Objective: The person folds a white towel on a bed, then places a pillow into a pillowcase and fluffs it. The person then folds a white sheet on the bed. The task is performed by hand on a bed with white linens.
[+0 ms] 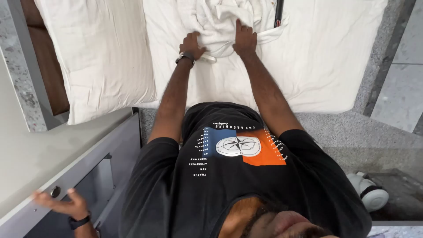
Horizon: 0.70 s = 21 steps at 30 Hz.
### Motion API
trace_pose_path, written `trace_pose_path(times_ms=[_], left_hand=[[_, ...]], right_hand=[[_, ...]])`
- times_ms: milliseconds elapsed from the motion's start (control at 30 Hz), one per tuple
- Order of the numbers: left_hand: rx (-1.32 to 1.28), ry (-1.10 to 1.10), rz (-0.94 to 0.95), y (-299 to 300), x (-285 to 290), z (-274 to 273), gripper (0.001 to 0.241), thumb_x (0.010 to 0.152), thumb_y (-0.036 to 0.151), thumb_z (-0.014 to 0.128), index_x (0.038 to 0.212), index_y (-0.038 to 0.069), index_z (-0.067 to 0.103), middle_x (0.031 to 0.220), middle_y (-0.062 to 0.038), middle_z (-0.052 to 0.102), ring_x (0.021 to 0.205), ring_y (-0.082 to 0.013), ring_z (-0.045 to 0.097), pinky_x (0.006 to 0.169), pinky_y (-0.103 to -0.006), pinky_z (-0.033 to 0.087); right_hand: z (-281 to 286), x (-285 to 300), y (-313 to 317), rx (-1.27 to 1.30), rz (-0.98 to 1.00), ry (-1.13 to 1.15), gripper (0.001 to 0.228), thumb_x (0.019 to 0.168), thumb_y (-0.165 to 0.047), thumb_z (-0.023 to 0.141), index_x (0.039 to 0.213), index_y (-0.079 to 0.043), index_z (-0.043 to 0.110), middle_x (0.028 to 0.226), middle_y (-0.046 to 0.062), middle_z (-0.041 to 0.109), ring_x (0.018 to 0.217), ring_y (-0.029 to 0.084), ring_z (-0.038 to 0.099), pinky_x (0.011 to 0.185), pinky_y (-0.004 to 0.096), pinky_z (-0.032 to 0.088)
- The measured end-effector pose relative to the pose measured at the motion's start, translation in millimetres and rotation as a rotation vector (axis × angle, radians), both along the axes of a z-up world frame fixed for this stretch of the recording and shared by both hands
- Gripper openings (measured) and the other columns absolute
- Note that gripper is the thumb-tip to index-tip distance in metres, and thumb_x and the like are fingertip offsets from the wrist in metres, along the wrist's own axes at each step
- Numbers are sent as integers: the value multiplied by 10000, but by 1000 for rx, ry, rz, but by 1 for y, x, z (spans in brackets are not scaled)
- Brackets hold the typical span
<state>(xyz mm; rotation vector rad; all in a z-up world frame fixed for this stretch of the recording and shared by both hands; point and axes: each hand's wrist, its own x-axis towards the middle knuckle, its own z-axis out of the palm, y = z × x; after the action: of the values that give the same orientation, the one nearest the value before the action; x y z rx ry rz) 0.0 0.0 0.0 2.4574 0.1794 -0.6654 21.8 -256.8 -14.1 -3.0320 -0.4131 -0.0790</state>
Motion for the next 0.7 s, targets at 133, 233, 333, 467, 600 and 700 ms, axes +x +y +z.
trace_pose_path(times_ms=[133, 233, 333, 467, 600, 700], left_hand=[[195, -90, -287, -8, -20, -17, 879, 742, 457, 879, 1436, 188, 412, 1553, -149, 361, 1453, -367, 320, 1117, -615, 287], [333, -164, -379, -11, -34, -36, 1006, 689, 380, 894, 1495, 178, 327, 1550, -187, 368, 1454, -401, 270, 1121, -625, 207], [320, -91, -395, -12, -40, -66, 998, 777, 297, 849, 1565, 133, 260, 1493, -163, 464, 1461, -354, 336, 1172, -620, 229], [383, -137, -403, -14, -41, -60, 794, 885, 66, 707, 1569, 110, 306, 1297, -121, 641, 1248, -314, 573, 1196, -610, 266], [124, -29, -324, -26, -44, -13, 509, 913, 150, 716, 1361, 123, 474, 1046, -136, 723, 1015, -355, 681, 932, -549, 489], [-189, 248, -154, -46, -52, 4, 338, 960, 185, 676, 1271, 152, 548, 963, -85, 701, 803, -278, 727, 777, -453, 550]], right_hand=[[-107, -9, -34, -109, 121, -94, 254, 841, -112, 668, 1090, -73, 697, 789, 97, 666, 740, 301, 643, 615, 494, 484], [-87, -21, -40, 51, 198, 0, 42, 952, -138, 671, 922, -138, 642, 786, 109, 642, 737, 317, 649, 619, 504, 487], [-22, -25, -32, 352, -14, 193, 42, 865, -130, 657, 879, -170, 659, 827, 82, 662, 812, 344, 659, 699, 513, 519], [27, -24, -37, 317, -222, -9, 118, 807, -177, 724, 873, -111, 652, 938, 117, 659, 885, 350, 654, 703, 492, 534], [19, -18, -56, 327, -417, 516, 219, 870, -328, 779, 996, -163, 708, 1097, 48, 694, 1047, 259, 669, 859, 426, 542], [-82, -24, -79, 609, -194, 713, 385, 1018, -497, 797, 1144, -137, 742, 1183, 45, 747, 1110, 211, 713, 952, 386, 564]])
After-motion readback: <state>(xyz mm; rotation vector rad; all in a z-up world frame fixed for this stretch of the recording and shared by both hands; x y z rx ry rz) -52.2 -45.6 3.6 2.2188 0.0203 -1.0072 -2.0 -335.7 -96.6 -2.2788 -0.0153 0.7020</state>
